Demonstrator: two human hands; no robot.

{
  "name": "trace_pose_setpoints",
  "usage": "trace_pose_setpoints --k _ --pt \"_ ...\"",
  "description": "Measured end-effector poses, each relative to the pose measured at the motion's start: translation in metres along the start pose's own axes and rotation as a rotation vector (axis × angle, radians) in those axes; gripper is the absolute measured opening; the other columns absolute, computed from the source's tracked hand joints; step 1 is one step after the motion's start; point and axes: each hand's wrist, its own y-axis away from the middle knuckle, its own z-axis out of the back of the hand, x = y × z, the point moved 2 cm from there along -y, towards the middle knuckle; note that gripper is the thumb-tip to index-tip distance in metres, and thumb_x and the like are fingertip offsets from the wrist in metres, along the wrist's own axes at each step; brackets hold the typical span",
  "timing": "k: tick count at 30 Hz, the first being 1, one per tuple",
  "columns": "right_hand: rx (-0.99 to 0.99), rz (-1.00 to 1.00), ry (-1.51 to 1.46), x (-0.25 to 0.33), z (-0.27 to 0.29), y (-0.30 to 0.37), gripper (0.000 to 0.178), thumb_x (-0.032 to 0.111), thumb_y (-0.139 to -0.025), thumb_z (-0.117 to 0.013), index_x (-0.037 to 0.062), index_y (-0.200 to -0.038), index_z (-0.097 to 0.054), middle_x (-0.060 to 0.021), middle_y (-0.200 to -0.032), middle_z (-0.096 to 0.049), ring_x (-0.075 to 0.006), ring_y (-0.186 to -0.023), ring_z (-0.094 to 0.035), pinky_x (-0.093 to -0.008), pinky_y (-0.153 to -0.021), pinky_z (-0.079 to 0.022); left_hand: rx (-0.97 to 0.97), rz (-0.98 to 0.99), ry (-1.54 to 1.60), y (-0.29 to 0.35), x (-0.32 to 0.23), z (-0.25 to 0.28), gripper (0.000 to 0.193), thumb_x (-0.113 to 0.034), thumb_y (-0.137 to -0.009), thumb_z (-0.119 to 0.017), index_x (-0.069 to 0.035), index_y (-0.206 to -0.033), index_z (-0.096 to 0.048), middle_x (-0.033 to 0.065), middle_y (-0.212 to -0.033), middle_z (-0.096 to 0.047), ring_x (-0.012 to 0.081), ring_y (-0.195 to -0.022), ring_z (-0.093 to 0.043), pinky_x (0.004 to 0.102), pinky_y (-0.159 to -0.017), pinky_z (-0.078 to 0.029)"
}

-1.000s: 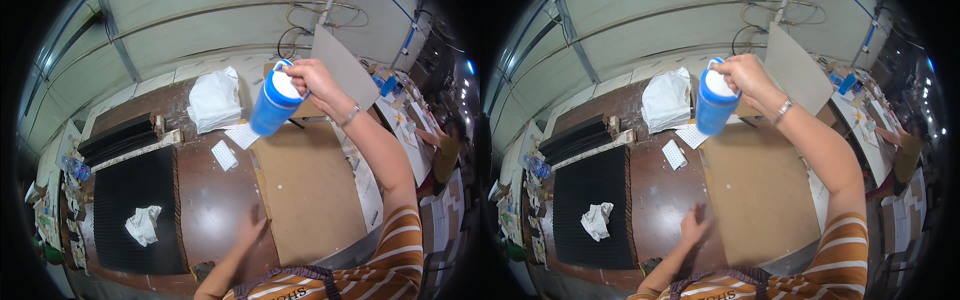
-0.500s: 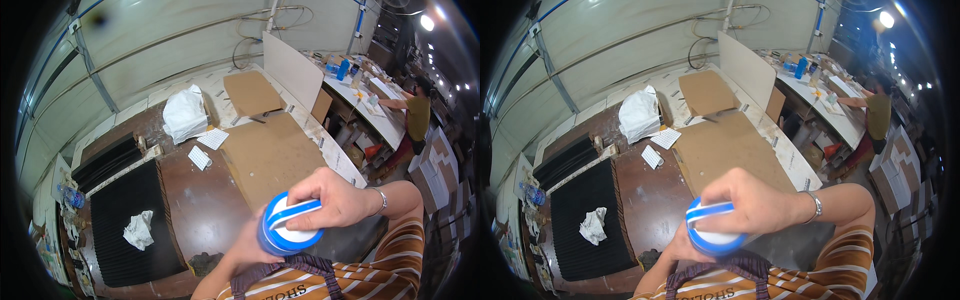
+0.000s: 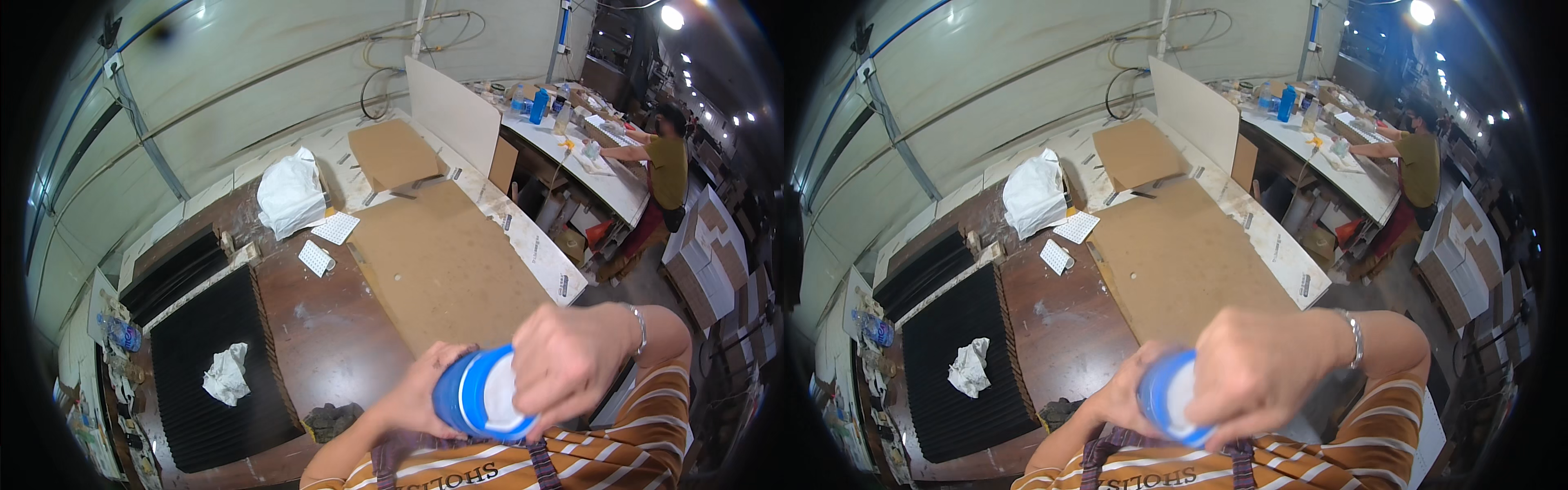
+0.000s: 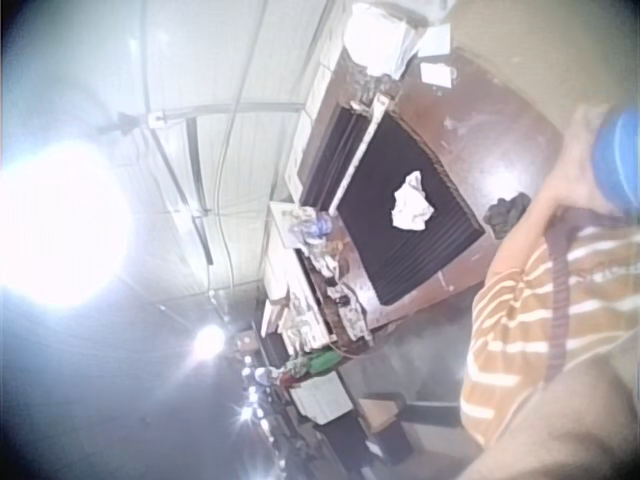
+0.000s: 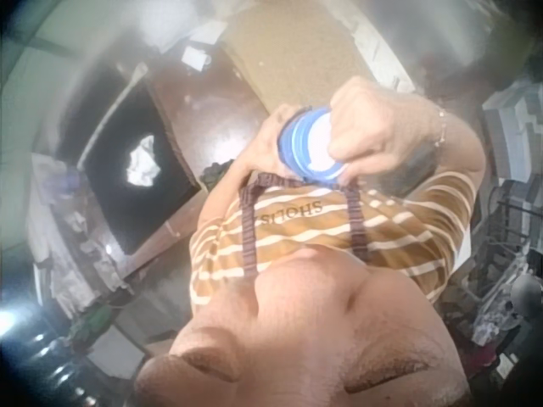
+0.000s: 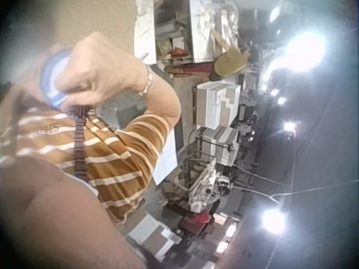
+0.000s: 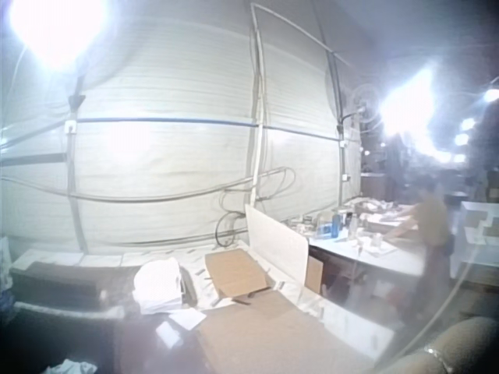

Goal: The person scrubs a black ribbed mat with a sponge and then wipes it with a cloth. They remove gloves and handle a small black object before opening a blue container.

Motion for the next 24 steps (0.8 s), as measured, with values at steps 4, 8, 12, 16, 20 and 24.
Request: trace_pose_setpoints --k 4,8,12,16,20,24 --pt "0.028 0.122 0.104 0.005 -0.011 -0.008 0.033 0.034 -0.089 -0.073 0.0106 -0.072 -0.057 -0.0034 -0.055 -0.055 -0.0278 -0.054 -0.062 -0.0391 -0.052 -0.047 0.054 -0.053 0.030 0.001 -0.002 0.002 0.122 -0.042 -0.051 -0.098 -0.004 -0.150 -0.038 0.0196 -0.145 -0.049 0.0387 -0.129 -0.052 0.0477 -0.111 -0.041" --pt "-0.400 0.012 0.299 -0.015 0.008 -0.007 0.048 0.054 -0.082 -0.077 0.0102 -0.072 -0.059 -0.0052 -0.057 -0.051 -0.0283 -0.048 -0.056 -0.0408 -0.047 -0.043 -0.086 0.214 0.197 0.009 0.005 0.004 0.131 -0.040 -0.049 -0.101 -0.003 -0.153 -0.031 0.0200 -0.151 -0.044 0.0345 -0.136 -0.048 0.0474 -0.116 -0.038" --pt "-0.419 -0.636 0.623 -0.019 0.013 0.020 0.064 0.065 -0.083 -0.073 0.0059 -0.065 -0.058 -0.0075 -0.058 -0.051 -0.0309 -0.051 -0.057 -0.0424 -0.052 -0.045 -0.307 0.295 0.236 0.016 0.015 0.006 0.132 -0.032 -0.050 -0.102 -0.002 -0.155 -0.028 0.0180 -0.148 -0.045 0.0318 -0.140 -0.045 0.0472 -0.118 -0.035" --pt "-0.382 -0.824 0.248 -0.037 -0.009 0.028 0.063 0.062 -0.088 -0.071 0.0033 -0.067 -0.060 -0.0113 -0.065 -0.063 -0.0322 -0.058 -0.063 -0.0397 -0.056 -0.048 -0.337 0.237 0.008 0.015 0.023 0.007 0.130 -0.031 -0.051 -0.102 -0.001 -0.154 -0.030 0.0181 -0.147 -0.046 0.0318 -0.138 -0.046 0.0467 -0.117 -0.037" --pt "-0.528 -0.933 -0.160 -0.052 -0.020 0.034 0.058 0.056 -0.083 -0.077 -0.0011 -0.083 -0.067 -0.0122 -0.068 -0.063 -0.0261 -0.063 -0.064 -0.0369 -0.059 -0.049 -0.384 0.282 0.065 0.011 0.030 0.005 0.128 -0.030 -0.051 -0.102 0.000 -0.153 -0.031 0.0189 -0.145 -0.048 0.0313 -0.135 -0.050 0.0462 -0.114 -0.040" --pt "-0.664 -0.889 -0.316 -0.066 -0.032 0.032 0.054 0.051 -0.083 -0.078 -0.0020 -0.086 -0.066 -0.0136 -0.073 -0.065 -0.0225 -0.066 -0.063 -0.0354 -0.060 -0.049 -0.420 0.334 0.190 0.005 0.031 0.002 0.125 -0.026 -0.050 -0.102 0.000 -0.151 -0.033 0.0191 -0.141 -0.052 0.0302 -0.127 -0.057 0.0438 -0.108 -0.048"
